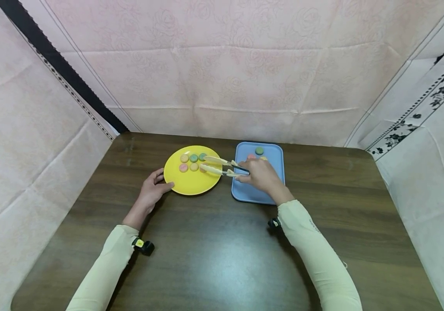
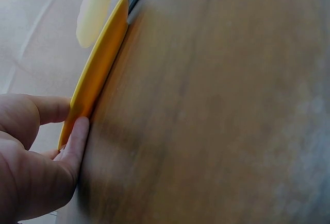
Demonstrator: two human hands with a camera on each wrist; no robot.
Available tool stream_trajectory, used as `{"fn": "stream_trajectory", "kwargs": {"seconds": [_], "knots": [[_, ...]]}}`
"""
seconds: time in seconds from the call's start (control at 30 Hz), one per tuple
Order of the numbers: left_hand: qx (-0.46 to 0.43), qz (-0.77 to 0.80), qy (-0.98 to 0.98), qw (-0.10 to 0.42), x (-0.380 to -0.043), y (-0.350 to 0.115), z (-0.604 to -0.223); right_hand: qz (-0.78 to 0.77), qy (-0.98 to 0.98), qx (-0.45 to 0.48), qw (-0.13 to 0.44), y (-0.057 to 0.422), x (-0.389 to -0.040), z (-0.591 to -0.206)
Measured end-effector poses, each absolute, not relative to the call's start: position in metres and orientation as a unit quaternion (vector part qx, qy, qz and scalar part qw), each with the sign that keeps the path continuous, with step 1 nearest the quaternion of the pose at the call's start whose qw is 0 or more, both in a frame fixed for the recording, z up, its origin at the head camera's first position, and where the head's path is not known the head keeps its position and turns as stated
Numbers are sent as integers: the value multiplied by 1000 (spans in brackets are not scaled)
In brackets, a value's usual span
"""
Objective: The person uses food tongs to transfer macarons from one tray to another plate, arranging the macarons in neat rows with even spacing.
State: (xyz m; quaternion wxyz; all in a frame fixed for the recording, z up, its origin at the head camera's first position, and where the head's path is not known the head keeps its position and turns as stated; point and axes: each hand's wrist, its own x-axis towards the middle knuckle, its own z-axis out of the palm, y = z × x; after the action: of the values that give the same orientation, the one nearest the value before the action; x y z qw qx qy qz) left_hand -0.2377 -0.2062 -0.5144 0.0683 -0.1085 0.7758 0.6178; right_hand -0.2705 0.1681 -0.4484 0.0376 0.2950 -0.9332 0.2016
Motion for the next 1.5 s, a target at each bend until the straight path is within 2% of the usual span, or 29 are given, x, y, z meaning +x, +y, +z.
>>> {"fn": "stream_trajectory", "kwargs": {"seconds": [0.37, 0.63, 0.93, 1.2, 1.5], "knots": [[-105, 620, 775, 72, -238, -206, -515, 207, -940, 272, 28, 179, -268, -446], [-104, 619, 775, 72, -238, -206, -514, 225, -939, 253, 63, 211, -262, -431], [-108, 618, 776, 70, -239, -207, -516, 215, -956, 189, 65, 256, -248, -421], [-109, 617, 776, 72, -239, -207, -516, 196, -965, 156, 79, 293, -239, -426], [-109, 618, 776, 70, -240, -207, -516, 177, -968, 158, 79, 315, -234, -438]]}}
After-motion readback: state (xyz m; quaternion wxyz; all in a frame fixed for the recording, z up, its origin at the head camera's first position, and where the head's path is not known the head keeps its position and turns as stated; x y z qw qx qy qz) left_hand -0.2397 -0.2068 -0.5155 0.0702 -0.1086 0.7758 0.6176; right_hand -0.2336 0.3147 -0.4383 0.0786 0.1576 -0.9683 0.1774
